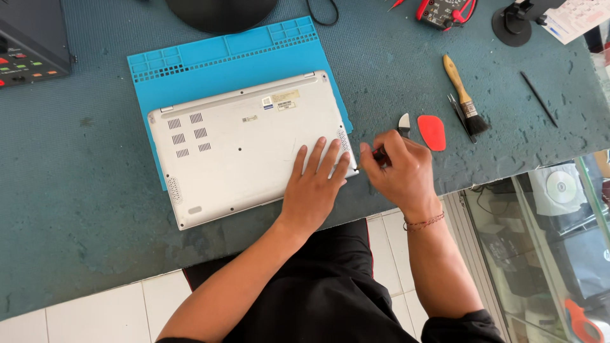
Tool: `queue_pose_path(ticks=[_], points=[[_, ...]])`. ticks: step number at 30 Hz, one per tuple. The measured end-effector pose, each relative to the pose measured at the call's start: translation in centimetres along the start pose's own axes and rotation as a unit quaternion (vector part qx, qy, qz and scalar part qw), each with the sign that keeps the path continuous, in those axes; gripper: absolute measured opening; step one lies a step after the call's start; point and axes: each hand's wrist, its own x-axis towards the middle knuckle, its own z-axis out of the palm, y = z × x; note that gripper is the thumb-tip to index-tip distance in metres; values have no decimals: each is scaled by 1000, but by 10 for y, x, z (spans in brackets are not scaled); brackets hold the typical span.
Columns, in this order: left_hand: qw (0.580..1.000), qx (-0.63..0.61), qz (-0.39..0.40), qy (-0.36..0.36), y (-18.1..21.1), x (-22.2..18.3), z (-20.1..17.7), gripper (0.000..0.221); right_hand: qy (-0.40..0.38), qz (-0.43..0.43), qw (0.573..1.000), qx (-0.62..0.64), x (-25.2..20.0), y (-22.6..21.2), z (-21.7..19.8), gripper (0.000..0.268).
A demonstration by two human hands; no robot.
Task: The person uses a screwdriver to remove multiple screws from the bottom case of a white laptop. The screws are placed into a blue magnetic parts tray. The person systematically works around the perimeter and center of the laptop base.
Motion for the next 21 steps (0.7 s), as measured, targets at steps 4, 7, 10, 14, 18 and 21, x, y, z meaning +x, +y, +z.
queue_pose_path(ticks=[4, 7, 10, 14, 18, 21], points=[[1000, -13, 9, 8, -7, -6, 3, 37, -1, -15, 999, 30, 3, -1, 1, 18], [999, -9, 9, 29, -4, -8, 5, 37, -19, -35, 998, 53, 14, -7, -10, 19], [999, 3, -7, 42, 3, -5, -1, 35, -67, -53, 993, 86, 32, -17, -25, 24], [998, 26, -21, 52, 8, -2, -6, 37, -110, -64, 990, 68, 39, -23, -36, 24], [998, 15, -20, 49, 7, -4, -3, 37, -133, -35, 987, 84, 21, -14, -34, 20], [998, 14, -10, 53, 5, -6, -3, 36, -144, -20, 985, 93, 17, -19, -38, 18]])
